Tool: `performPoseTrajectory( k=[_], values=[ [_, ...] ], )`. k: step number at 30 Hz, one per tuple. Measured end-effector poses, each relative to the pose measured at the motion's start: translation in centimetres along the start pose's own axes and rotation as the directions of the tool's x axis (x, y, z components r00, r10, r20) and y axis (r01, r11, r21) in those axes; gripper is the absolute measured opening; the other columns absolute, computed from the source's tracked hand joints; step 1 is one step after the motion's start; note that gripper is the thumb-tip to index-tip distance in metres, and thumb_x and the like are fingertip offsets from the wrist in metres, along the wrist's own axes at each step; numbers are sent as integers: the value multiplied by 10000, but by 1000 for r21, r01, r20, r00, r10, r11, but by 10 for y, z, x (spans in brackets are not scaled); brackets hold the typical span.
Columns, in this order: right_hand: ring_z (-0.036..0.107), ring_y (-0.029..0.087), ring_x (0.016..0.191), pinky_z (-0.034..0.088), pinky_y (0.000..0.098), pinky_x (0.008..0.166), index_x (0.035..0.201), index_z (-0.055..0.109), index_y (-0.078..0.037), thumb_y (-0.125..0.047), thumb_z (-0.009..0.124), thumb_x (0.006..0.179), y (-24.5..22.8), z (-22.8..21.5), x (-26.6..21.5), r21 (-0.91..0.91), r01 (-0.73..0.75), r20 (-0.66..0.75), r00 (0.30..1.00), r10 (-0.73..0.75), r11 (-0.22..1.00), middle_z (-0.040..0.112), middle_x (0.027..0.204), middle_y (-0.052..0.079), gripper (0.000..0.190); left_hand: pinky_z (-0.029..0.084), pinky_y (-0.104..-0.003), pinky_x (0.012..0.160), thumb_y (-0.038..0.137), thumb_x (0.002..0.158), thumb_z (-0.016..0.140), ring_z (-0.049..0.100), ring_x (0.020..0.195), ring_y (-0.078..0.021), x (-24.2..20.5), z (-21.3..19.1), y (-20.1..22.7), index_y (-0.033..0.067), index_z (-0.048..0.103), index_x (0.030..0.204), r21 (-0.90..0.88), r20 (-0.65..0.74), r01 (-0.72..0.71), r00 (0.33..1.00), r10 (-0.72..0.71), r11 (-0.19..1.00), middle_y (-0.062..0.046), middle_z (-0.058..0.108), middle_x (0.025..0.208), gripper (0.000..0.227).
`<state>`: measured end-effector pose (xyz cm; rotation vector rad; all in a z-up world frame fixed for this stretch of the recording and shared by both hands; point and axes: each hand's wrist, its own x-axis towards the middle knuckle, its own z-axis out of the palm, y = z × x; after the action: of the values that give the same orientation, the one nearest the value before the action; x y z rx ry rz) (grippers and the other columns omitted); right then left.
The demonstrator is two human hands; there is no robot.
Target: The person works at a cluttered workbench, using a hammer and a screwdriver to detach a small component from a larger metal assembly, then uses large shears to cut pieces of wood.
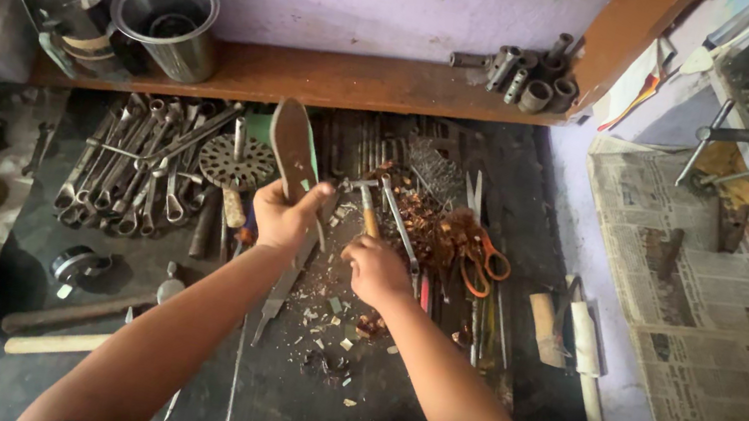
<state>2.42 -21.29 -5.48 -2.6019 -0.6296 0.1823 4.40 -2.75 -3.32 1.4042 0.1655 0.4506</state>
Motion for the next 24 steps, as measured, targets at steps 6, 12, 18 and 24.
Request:
performPoseTrajectory(
  k=[6,12,18,24],
  values=[
    [711,136,800,593,276,723,1078,708,-104,-136,680,952,7,9,24,616,-133,-168,941,295,776,749,973,49,133,424,-251,508,228,910,795,504,565,-32,-3,-13,22,2,731,759,284,78,2,997,-25,959,36,634,618,279],
    [652,116,784,537,238,626,1181,690,-40,-78,683,928,2,-1,55,932,199,-303,886,351,302,703,1003,66,255,481,-278,554,257,897,810,543,593,-16,-3,-9,27,-11,752,849,443,142,-79,990,17,893,-14,694,630,279],
    [688,95,931,590,269,776,1309,652,-44,-91,593,1034,-61,-37,63,773,492,-573,812,109,400,728,1167,62,285,510,-389,604,292,990,701,684,618,-266,-6,-3,39,32,599,1210,547,239,-204,968,82,812,-151,694,714,356],
    [601,159,1263,474,294,1082,1508,508,-8,-110,522,1096,-75,-28,66,756,494,-606,777,173,429,627,1411,126,425,551,-498,727,235,928,606,715,832,-425,-9,18,50,146,248,1618,518,389,-380,903,185,766,-265,711,928,783]
  ],
)
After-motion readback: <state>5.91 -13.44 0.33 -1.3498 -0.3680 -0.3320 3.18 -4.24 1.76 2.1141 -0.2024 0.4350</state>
